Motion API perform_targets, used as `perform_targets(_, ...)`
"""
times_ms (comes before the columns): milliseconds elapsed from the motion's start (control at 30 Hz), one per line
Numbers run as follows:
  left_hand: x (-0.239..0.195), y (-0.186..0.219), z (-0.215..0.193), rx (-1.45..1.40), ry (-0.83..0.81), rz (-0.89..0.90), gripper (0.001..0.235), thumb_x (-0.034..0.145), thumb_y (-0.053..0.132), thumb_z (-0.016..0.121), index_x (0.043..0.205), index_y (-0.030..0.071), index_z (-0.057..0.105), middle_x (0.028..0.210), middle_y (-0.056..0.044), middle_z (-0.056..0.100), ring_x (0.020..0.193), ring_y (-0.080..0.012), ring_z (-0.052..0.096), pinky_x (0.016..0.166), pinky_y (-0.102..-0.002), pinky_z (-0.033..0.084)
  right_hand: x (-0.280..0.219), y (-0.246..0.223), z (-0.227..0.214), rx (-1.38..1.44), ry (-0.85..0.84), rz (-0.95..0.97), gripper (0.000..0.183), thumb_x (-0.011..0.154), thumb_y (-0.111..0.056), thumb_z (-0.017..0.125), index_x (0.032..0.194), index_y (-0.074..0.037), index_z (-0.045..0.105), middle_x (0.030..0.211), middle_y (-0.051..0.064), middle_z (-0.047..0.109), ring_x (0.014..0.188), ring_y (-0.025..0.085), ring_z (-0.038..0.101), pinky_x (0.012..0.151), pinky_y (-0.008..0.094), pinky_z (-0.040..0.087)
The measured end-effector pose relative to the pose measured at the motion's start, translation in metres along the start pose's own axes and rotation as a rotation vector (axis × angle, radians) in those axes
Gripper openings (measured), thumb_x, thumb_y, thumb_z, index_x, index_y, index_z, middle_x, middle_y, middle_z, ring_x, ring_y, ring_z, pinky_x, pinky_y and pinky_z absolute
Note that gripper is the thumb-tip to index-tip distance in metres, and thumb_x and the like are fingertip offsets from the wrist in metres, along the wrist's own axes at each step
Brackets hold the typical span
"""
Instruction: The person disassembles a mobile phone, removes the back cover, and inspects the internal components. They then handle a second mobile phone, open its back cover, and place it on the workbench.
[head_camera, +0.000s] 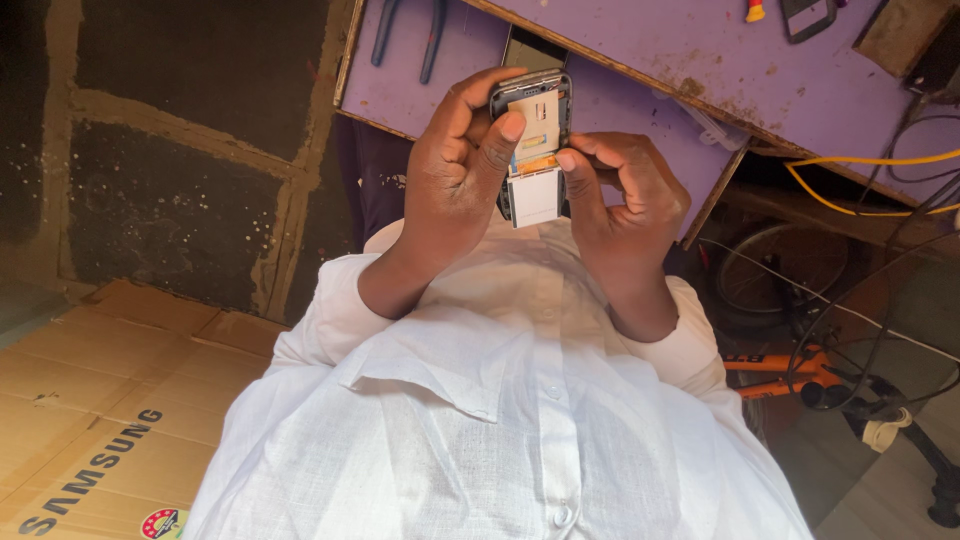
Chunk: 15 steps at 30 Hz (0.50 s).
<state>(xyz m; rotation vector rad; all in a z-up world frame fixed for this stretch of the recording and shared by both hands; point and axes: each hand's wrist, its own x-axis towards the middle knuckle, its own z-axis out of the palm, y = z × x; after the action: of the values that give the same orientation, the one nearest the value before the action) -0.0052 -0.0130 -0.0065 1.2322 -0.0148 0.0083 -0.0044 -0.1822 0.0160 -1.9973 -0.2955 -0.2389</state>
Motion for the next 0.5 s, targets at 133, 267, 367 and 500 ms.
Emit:
perform_targets(133, -0.0008, -0.0001, 0.0021, 0.042, 0.001, 0.011, 0.039, 0.116, 0.023, 0.059, 0.146, 0.001, 0.049, 0.116, -0.009, 0.074, 0.104, -0.0060, 0.067, 0.090, -0.019, 0.055, 0.0009, -0.0018, 0.0020, -0.058, 0.020, 0.001, 0.011, 0.107, -0.004, 0.075, 0.112, 0.003, 0.070, 0.106, 0.014, 0.072, 0.095, 0.016, 0.074, 0.081, 0.027, 0.062)
perform_targets(267, -0.0021, -0.0005, 0.0046, 0.068, 0.005, 0.034, 0.037, 0.117, 0.022, 0.059, 0.144, 0.001, 0.048, 0.114, -0.010, 0.075, 0.103, -0.0053, 0.066, 0.090, -0.019, 0.055, 0.0001, -0.0022, 0.0048, -0.083, 0.039, 0.006, 0.009, 0.107, -0.003, 0.073, 0.112, 0.003, 0.069, 0.105, 0.013, 0.071, 0.092, 0.016, 0.074, 0.081, 0.027, 0.062)
perform_targets(367, -0.0022, -0.0013, 0.0049, 0.069, 0.008, 0.051, 0.036, 0.117, 0.021, 0.059, 0.144, 0.001, 0.047, 0.116, -0.010, 0.074, 0.105, -0.0056, 0.066, 0.092, -0.019, 0.055, -0.0008, -0.0010, 0.0058, -0.100, 0.036, 0.001, 0.009, 0.109, -0.005, 0.071, 0.114, 0.002, 0.068, 0.104, 0.012, 0.071, 0.092, 0.016, 0.072, 0.077, 0.025, 0.061)
perform_targets(500, 0.0001, -0.0011, 0.0017, 0.141, 0.019, 0.041, 0.040, 0.116, 0.022, 0.059, 0.149, 0.002, 0.050, 0.113, -0.010, 0.075, 0.101, -0.0056, 0.067, 0.088, -0.019, 0.056, 0.0013, 0.0033, 0.0043, -0.011, -0.001, 0.092, 0.012, 0.110, -0.009, 0.070, 0.113, 0.002, 0.067, 0.103, 0.010, 0.072, 0.091, 0.013, 0.071, 0.081, 0.027, 0.061)
